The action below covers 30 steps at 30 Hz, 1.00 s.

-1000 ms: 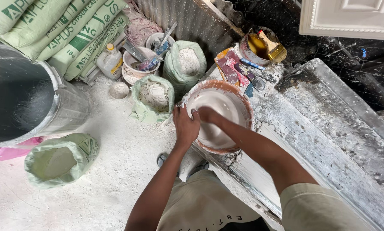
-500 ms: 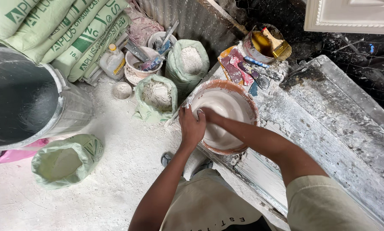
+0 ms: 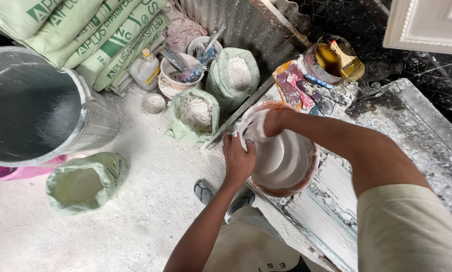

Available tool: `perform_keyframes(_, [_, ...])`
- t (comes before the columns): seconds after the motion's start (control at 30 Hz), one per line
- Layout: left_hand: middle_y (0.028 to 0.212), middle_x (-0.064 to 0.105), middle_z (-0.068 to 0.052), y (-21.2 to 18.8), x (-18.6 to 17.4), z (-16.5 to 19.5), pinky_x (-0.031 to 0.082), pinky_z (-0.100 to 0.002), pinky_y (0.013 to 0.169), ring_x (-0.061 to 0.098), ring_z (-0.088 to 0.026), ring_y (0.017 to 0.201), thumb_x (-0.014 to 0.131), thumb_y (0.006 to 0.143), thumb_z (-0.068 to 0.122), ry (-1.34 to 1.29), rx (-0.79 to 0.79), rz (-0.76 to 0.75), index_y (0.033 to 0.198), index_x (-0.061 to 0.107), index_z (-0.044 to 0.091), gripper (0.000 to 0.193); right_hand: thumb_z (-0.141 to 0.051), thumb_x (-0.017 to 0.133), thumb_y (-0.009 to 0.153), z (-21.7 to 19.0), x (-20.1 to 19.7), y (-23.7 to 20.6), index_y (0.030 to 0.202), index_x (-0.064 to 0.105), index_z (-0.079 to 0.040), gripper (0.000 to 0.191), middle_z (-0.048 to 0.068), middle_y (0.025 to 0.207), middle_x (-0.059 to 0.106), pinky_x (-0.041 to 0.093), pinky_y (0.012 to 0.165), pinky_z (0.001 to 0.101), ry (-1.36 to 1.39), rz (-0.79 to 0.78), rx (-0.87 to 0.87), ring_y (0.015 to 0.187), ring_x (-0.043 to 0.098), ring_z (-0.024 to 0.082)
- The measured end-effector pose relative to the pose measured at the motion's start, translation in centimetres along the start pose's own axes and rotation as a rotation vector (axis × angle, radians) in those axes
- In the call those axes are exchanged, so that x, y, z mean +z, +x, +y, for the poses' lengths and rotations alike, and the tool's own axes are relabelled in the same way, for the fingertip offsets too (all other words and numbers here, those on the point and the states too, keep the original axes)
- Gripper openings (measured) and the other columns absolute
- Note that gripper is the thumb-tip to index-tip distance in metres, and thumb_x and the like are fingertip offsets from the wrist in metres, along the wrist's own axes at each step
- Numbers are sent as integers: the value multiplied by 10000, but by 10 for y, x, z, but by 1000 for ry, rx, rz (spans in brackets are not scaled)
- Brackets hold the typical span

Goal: The person applies white plaster paste by hand onto long decorative molding strips laid on a work table, pressing and smoothing the paste along the grooves with their fingers. They scoop more paste from a clay bowl and continue spreading and smoothing it along the moldings.

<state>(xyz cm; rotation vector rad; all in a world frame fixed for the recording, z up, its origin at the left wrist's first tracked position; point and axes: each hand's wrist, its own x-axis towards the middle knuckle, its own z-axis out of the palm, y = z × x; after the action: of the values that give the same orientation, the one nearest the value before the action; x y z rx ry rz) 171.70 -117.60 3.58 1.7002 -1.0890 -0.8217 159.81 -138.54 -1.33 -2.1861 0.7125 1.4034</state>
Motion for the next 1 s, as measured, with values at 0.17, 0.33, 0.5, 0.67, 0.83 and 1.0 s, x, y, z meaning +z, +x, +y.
perform_keyframes(0.17, [1487, 430, -384, -3, 5, -11, 255, -616, 1179, 325, -574, 1422, 590, 946, 182, 25, 42, 34, 1429, 467, -48, 549, -235, 525, 982, 12, 96, -26, 1132, 725, 13, 352, 208, 1065, 756, 540, 890, 435, 206, 185, 18, 996, 715, 297])
perform_keyframes(0.33, [1443, 462, -383, -1, 10, -13, 273, -606, 1178, 360, -559, 1405, 594, 941, 193, 24, 45, 63, 1395, 493, -67, 532, -239, 520, 986, -53, 181, -15, 1150, 716, 18, 362, 206, 1062, 759, 540, 885, 432, 863, 607, 33, 993, 717, 286])
perform_keyframes(0.5, [1444, 522, -285, -4, 5, -7, 334, -559, 1180, 455, -502, 1379, 560, 924, 181, -77, 14, 31, 1426, 510, 18, 530, -262, 508, 1013, -87, 152, 3, 1170, 708, 16, 377, 186, 1065, 758, 536, 896, 417, 1168, 872, 30, 1005, 706, 260])
perform_keyframes(0.67, [1492, 439, -322, 1, 6, -11, 256, -594, 1170, 343, -566, 1394, 617, 910, 141, 28, 93, 24, 1484, 449, -5, 615, -284, 477, 1061, -79, 119, -17, 1207, 694, -12, 377, 126, 1090, 749, 524, 930, 378, 1185, 1364, -149, 1028, 680, 209])
perform_keyframes(0.83, [1444, 459, -335, -3, 12, -20, 324, -561, 1178, 420, -531, 1365, 613, 928, 159, 57, 111, 51, 1439, 473, -14, 557, -156, 620, 936, -54, 120, -25, 1036, 700, -31, 179, 122, 946, 725, 531, 800, 391, 1105, 1342, -119, 884, 646, 236])
perform_keyframes(1.0, [1450, 495, -326, -5, 10, -18, 301, -560, 1199, 399, -529, 1396, 609, 963, 139, 70, 99, 11, 1420, 483, -57, 513, -208, 691, 953, -45, 130, -42, 960, 671, -35, 175, 161, 873, 679, 518, 774, 397, 895, 1066, 75, 789, 634, 284])
